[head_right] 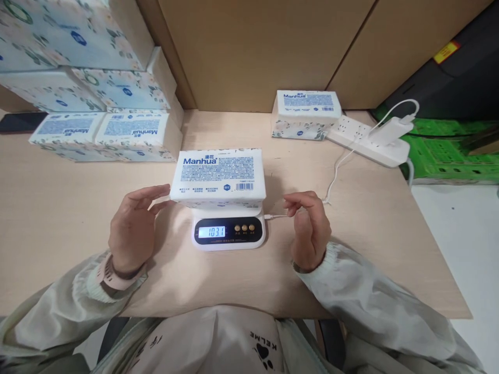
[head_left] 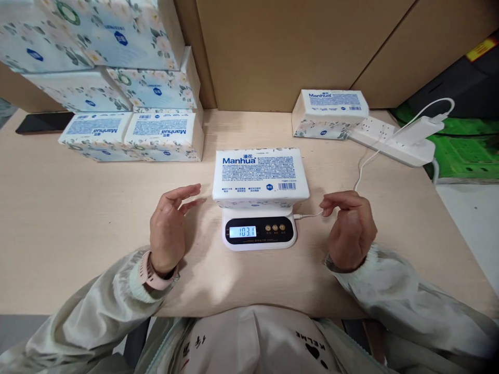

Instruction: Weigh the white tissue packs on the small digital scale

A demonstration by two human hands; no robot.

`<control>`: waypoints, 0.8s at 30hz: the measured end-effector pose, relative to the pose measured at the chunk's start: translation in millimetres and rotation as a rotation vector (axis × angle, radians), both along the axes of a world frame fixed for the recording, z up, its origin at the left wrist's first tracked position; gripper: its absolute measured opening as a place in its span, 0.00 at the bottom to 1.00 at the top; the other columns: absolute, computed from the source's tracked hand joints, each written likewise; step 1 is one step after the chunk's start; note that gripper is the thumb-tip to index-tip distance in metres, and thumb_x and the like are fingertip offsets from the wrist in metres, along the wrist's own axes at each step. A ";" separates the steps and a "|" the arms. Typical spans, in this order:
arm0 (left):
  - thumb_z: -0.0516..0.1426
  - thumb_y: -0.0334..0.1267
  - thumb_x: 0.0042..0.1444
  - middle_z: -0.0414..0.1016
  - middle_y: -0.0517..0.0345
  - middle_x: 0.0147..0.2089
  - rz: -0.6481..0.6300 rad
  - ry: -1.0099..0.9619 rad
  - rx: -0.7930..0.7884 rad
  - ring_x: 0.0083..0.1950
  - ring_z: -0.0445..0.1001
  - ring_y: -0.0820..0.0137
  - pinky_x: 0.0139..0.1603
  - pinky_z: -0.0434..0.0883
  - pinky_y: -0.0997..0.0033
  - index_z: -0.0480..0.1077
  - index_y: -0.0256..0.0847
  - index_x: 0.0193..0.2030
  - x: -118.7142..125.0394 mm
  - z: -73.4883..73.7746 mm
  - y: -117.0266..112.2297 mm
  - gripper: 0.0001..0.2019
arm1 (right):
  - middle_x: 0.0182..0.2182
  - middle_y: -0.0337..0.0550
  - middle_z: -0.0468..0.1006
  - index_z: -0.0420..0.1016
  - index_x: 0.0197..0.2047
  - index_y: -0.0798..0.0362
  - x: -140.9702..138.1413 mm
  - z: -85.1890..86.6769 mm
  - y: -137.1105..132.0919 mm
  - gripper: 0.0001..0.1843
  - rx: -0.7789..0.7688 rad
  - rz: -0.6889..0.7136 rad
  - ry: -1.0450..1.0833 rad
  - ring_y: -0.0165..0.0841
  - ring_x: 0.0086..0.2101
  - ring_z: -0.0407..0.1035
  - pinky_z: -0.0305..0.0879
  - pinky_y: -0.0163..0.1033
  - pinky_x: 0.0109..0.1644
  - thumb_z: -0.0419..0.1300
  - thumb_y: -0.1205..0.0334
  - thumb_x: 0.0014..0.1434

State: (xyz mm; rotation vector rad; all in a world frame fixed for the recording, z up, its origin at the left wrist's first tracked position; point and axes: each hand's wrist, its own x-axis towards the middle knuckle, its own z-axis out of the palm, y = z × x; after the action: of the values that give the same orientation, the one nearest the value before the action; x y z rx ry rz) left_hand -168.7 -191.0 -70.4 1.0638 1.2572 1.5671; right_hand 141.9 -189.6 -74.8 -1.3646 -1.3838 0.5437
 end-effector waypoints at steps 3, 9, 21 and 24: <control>0.58 0.54 0.67 0.82 0.48 0.57 -0.003 -0.011 -0.003 0.63 0.78 0.55 0.58 0.80 0.55 0.81 0.45 0.49 0.0 -0.7 -0.1 0.18 | 0.34 0.48 0.75 0.77 0.45 0.40 -0.3 0.3 -0.8 0.20 -0.008 -0.008 -0.005 0.45 0.34 0.71 0.72 0.55 0.42 0.48 0.40 0.71; 0.61 0.54 0.66 0.83 0.48 0.57 -0.037 -0.017 -0.001 0.60 0.80 0.58 0.56 0.80 0.60 0.83 0.44 0.49 -0.8 -2.6 0.3 0.17 | 0.33 0.46 0.75 0.80 0.44 0.42 1.1 -5.4 2.5 0.19 0.084 0.049 0.014 0.41 0.33 0.70 0.69 0.50 0.39 0.49 0.46 0.73; 0.62 0.52 0.67 0.84 0.49 0.55 -0.058 -0.051 0.009 0.58 0.80 0.61 0.55 0.79 0.65 0.84 0.43 0.48 -0.3 -2.6 1.3 0.16 | 0.34 0.44 0.78 0.85 0.47 0.43 4.4 -11.4 7.1 0.20 0.269 0.142 0.004 0.36 0.31 0.68 0.64 0.45 0.34 0.50 0.54 0.76; 0.61 0.52 0.68 0.84 0.49 0.55 -0.058 -0.055 0.017 0.58 0.81 0.61 0.55 0.79 0.65 0.85 0.43 0.48 -0.4 -3.6 1.3 0.16 | 0.35 0.44 0.78 0.85 0.47 0.42 3.9 -9.5 6.0 0.19 0.249 0.157 -0.002 0.37 0.32 0.68 0.64 0.45 0.34 0.50 0.55 0.76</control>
State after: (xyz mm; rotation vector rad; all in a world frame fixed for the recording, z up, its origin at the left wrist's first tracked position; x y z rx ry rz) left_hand -169.2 -189.8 -74.0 1.0518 1.1680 1.5547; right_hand 145.7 -183.6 -84.3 -1.0634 -1.5144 0.4545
